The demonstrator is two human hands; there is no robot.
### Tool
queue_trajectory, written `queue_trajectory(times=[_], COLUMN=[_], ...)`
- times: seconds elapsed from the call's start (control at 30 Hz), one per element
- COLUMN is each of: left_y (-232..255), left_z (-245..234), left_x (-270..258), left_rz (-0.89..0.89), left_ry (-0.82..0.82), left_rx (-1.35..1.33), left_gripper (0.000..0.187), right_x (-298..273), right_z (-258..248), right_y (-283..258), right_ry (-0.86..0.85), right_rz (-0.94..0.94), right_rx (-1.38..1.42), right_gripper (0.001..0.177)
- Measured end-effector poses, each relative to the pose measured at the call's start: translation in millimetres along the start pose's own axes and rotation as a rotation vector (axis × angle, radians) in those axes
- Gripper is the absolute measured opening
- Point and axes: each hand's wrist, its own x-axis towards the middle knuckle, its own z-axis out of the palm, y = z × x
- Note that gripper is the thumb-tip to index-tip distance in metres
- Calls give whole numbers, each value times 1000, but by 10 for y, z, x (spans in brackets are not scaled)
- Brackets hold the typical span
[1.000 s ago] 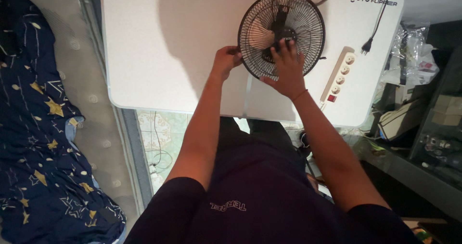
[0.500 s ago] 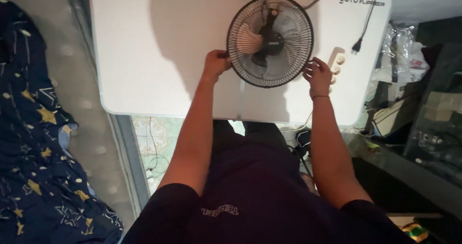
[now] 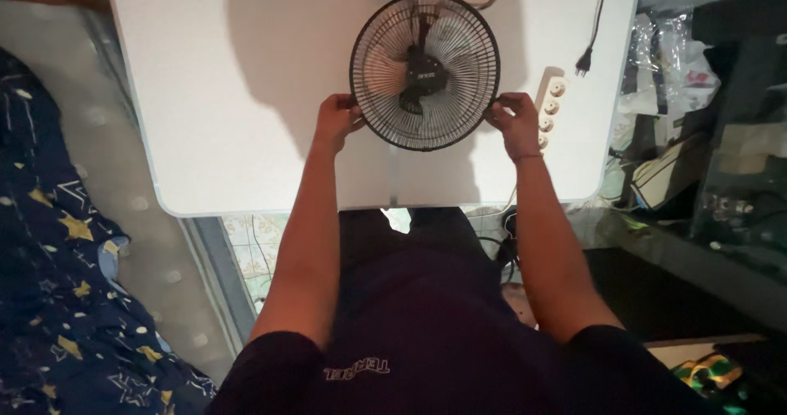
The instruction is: The person assembles a small desk fan on a white table. They attach the fan head to the metal stand, secure the rear cage, and then attach the front cage to complete the assembly.
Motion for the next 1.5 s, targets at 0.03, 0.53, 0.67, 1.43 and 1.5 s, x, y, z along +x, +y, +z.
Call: queue_trajectory(times=[0.03, 0.53, 0.67, 1.43, 1.5], left_y=[1, -12, 213, 1139, 1120], left_z=[6, -81, -37, 279, 259], left_x=[-23, -166, -305, -419, -419], left_rz=[-6, 177, 403, 775, 831], left_ry=[4, -71, -58, -344, -341], left_rx=[12, 101, 484, 1271, 1300], left_gripper=[37, 30, 23, 132, 131], right_x=[-72, -42, 5, 101, 116], right_z=[19, -133, -204, 987, 976], right_y=[-13, 392, 352, -61, -105], right_ry=[-3, 63, 77, 549, 502], right_rz=[-37, -39, -92, 170, 263], right_rx=[-28, 26, -117, -388, -227], right_gripper=[38, 51, 53, 152, 140])
